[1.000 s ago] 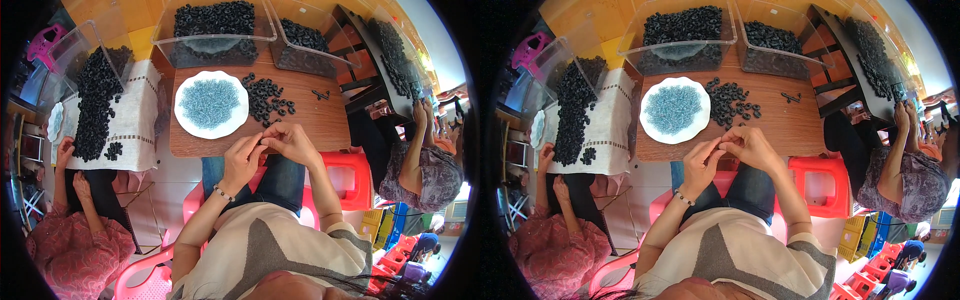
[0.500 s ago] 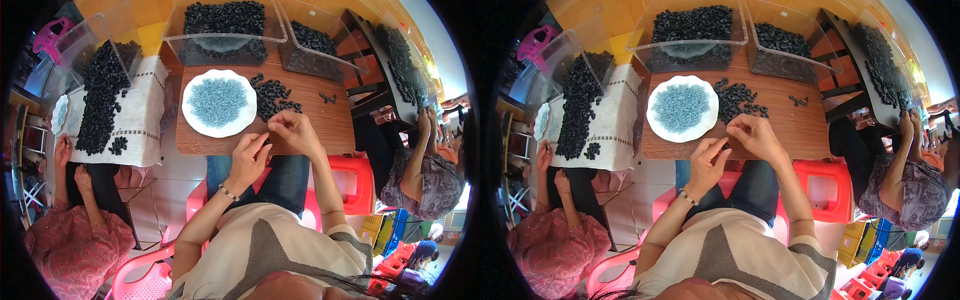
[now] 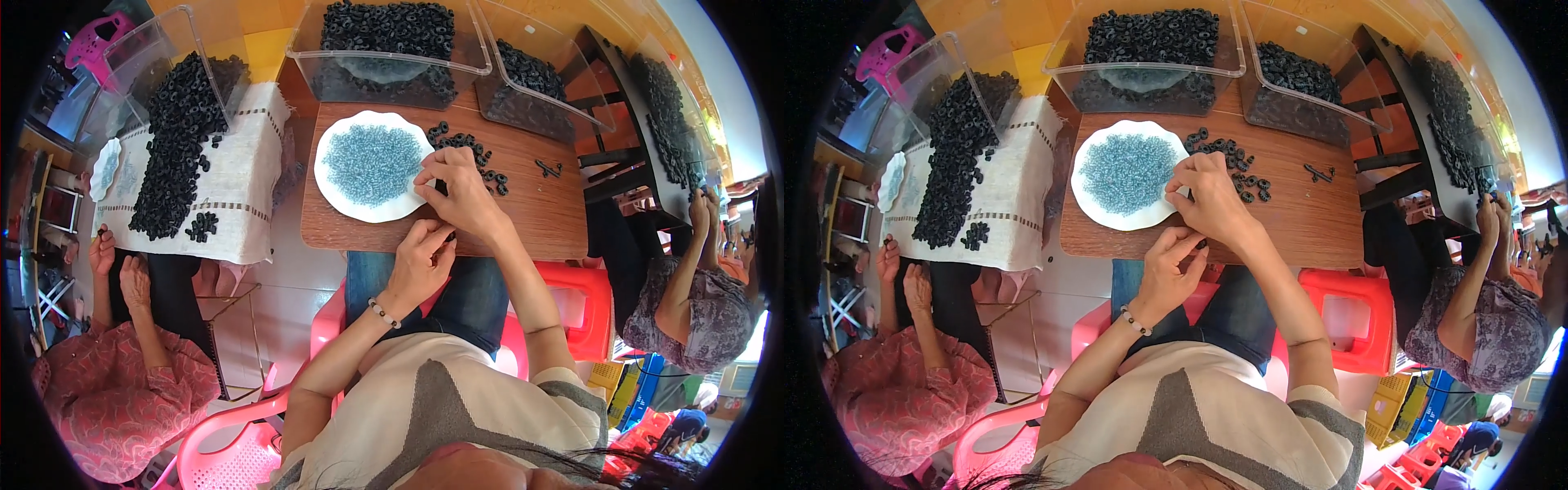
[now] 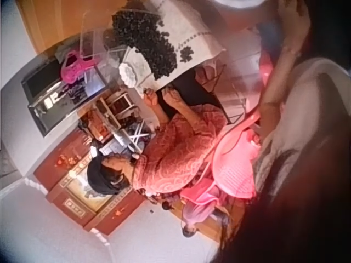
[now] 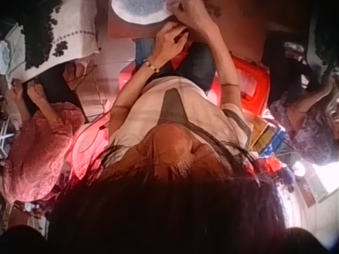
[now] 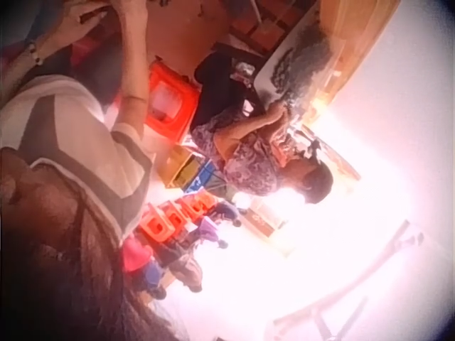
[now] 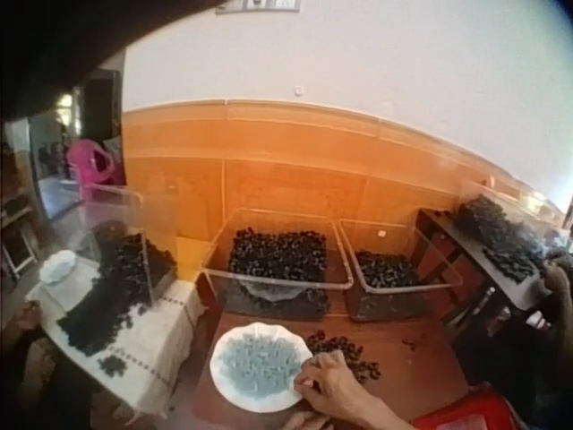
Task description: Manually inserting light blue beads into small black plastic components at a workshop table.
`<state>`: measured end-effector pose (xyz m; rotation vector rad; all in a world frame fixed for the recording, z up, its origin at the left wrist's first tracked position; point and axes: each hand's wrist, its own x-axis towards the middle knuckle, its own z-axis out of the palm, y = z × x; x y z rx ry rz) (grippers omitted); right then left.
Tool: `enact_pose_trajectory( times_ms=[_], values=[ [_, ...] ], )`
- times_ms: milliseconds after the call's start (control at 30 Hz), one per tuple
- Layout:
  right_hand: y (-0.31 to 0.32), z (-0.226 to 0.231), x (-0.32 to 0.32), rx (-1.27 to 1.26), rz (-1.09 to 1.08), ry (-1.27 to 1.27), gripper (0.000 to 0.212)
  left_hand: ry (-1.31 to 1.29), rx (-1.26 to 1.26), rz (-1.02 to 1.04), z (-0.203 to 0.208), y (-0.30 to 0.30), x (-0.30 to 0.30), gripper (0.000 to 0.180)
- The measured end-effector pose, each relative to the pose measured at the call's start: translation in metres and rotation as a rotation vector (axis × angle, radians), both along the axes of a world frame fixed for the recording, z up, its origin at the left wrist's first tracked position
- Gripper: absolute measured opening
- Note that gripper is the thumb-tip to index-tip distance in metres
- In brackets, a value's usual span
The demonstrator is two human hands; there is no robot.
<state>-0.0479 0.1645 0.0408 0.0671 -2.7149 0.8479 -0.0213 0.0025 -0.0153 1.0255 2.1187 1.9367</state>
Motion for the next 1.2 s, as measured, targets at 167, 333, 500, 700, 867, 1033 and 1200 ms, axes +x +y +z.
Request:
enact_pose_trajectory(
  times_ms=[167, 333, 500, 700, 867, 1033, 1200],
  values=[
    [-0.010, -0.010, -0.004, 0.044, -0.008, -0.007, 0.012, 0.060, -0.024, -0.017, 0.003, -0.001, -0.002, 0.028],
    [-0.018, -0.018, -0.008, 0.013, -0.078, 0.001, 0.011, 0.070, 0.006, -0.017, 0.001, 0.000, -0.002, 0.028],
    [-0.015, -0.022, -0.009, -0.022, -0.065, 0.027, 0.011, 0.096, 0.006, -0.011, 0.001, 0.001, -0.003, 0.029],
    [-0.007, -0.015, -0.006, -0.017, -0.075, 0.041, 0.014, 0.077, -0.002, -0.017, 0.001, 0.000, -0.001, 0.031],
    [-0.014, -0.012, -0.007, -0.017, -0.011, 0.051, 0.015, 0.052, -0.033, -0.014, 0.003, -0.001, -0.002, 0.027],
    [-0.020, -0.020, -0.012, 0.088, 0.041, 0.126, 0.017, 0.092, -0.015, -0.003, 0.002, -0.001, -0.002, 0.027],
    [-0.019, -0.020, -0.013, 0.057, 0.034, 0.104, 0.014, 0.086, -0.032, -0.002, 0.001, -0.001, -0.002, 0.027]
  ],
)
